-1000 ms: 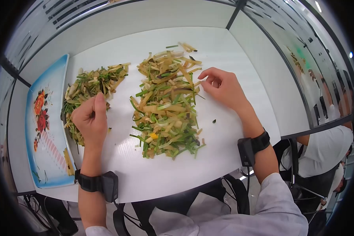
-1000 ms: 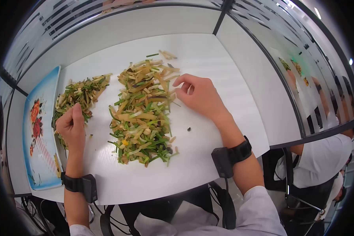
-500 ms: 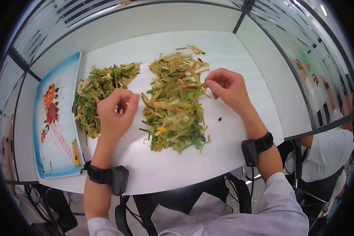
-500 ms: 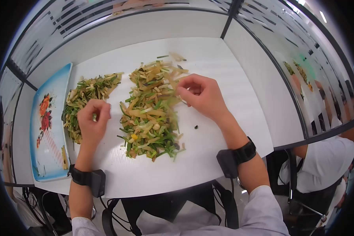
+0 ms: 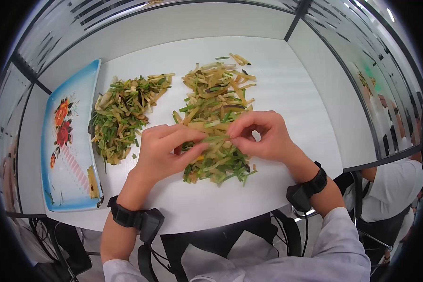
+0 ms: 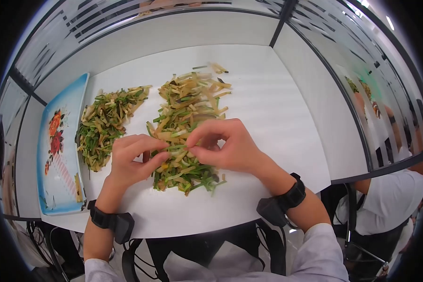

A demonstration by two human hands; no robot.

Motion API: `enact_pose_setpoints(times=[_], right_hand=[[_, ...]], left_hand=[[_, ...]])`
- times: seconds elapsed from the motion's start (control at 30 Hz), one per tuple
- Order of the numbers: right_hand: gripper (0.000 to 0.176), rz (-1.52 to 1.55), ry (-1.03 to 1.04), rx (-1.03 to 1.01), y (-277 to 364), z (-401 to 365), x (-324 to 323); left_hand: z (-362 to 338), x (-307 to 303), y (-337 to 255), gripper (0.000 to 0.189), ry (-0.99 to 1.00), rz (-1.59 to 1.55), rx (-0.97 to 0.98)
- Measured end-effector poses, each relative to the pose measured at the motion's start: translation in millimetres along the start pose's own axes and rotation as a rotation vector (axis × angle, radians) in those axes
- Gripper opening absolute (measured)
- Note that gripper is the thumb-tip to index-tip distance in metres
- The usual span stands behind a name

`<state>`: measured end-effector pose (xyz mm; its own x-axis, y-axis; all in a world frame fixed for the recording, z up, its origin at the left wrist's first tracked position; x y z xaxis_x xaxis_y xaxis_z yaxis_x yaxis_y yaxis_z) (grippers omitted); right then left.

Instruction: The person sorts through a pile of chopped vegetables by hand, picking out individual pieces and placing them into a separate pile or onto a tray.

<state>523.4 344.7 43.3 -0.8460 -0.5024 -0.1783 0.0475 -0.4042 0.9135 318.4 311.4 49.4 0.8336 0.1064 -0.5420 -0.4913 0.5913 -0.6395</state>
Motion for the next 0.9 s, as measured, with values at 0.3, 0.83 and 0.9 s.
enact_pose_setpoints(times=[0.3,0.83,0.9], right_hand=[[0.009,-0.1,-0.002,0.038,5,1,-1],[0.022,-0.158,0.137,-0.106,12,1,6],[0.018,-0.155,0.129,-0.096,16,1,7]], left_hand=[[-1,2,-1,0.015,0.021,0.084,0.081],[-2,1,-2,0.014,-0.032,0.14,0.113],[-1,0,-3,0.013,-0.034,0.161,0.11]])
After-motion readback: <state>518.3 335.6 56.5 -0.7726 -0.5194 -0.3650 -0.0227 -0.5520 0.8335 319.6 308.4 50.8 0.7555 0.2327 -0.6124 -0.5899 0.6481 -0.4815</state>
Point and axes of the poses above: each hand's wrist, its own z-axis towards the middle knuckle, its own x-axis out of the palm, y = z × x, the point moved 5 cm from there along z, towards the middle knuckle, and after that the axes turned 6 degrees about -x, right-handed, at the moved point
